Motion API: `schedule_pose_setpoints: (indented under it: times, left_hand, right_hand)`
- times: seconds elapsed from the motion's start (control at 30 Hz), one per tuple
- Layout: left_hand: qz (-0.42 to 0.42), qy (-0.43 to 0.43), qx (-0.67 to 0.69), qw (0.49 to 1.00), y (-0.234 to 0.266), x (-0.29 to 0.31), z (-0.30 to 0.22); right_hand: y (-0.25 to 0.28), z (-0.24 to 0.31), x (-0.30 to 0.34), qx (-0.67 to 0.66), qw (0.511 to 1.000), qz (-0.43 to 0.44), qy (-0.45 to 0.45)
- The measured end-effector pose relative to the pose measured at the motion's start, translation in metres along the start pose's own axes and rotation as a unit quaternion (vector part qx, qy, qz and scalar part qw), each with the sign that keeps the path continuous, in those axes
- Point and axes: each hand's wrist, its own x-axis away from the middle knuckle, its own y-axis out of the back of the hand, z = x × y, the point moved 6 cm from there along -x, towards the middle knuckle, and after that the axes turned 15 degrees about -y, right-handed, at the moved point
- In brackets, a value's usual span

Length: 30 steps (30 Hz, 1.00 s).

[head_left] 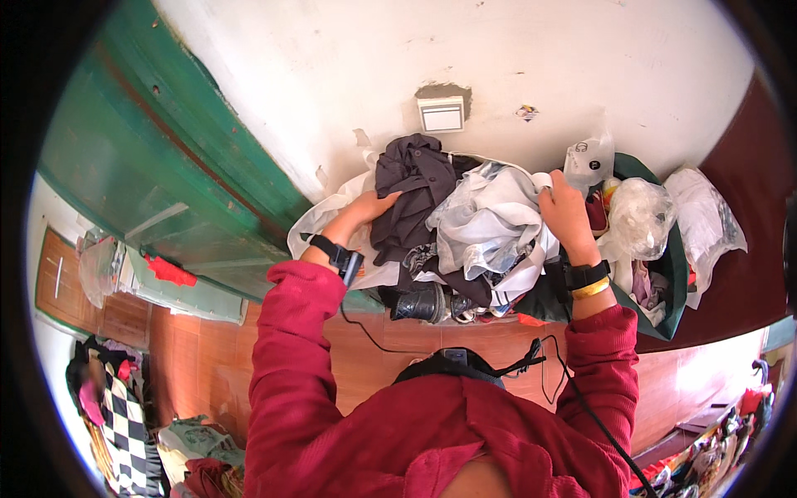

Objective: The person rummages through a large green bag filled with clothes and plastic bags, pulling out items and placing them into other bags. They also pick up and inspect a pair of pink sneakers before returning them to the pile.

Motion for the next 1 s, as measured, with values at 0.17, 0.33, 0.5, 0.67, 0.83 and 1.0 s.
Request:
schedule_pose_setpoints:
  times: [0.17,0.33,0.5,0.67,0.83,1.0]
  left_hand:
    - [-0.033,-0.055,0.425,0.903,0.001,0.009,-0.039]
    - [0.054,-0.367,0.319,0.872,0.006,0.040,-0.160]
    - [0.119,-0.483,-0.037,0.867,-0.062,0.047,-0.233]
    - [-0.090,-0.634,-0.197,0.743,-0.080,0.055,-0.252]
    - [0.087,-0.568,-0.174,0.800,-0.140,0.041,-0.231]
    - [0.148,-0.519,-0.314,0.781,-0.200,0.014,-0.247]
  right_hand:
    - [0.003,-0.007,-0.002,-0.038,0.999,0.004,-0.021]
    - [0.007,-0.014,-0.004,-0.041,0.999,-0.010,-0.009]
    - [0.017,-0.030,-0.004,-0.093,0.995,0.002,-0.025]
    - [0.027,-0.039,0.002,-0.051,0.998,-0.009,-0.039]
    - [0.027,-0.027,0.013,-0.079,0.996,-0.016,-0.034]
    - [0.014,-0.015,0.017,-0.012,1.000,-0.003,0.000]
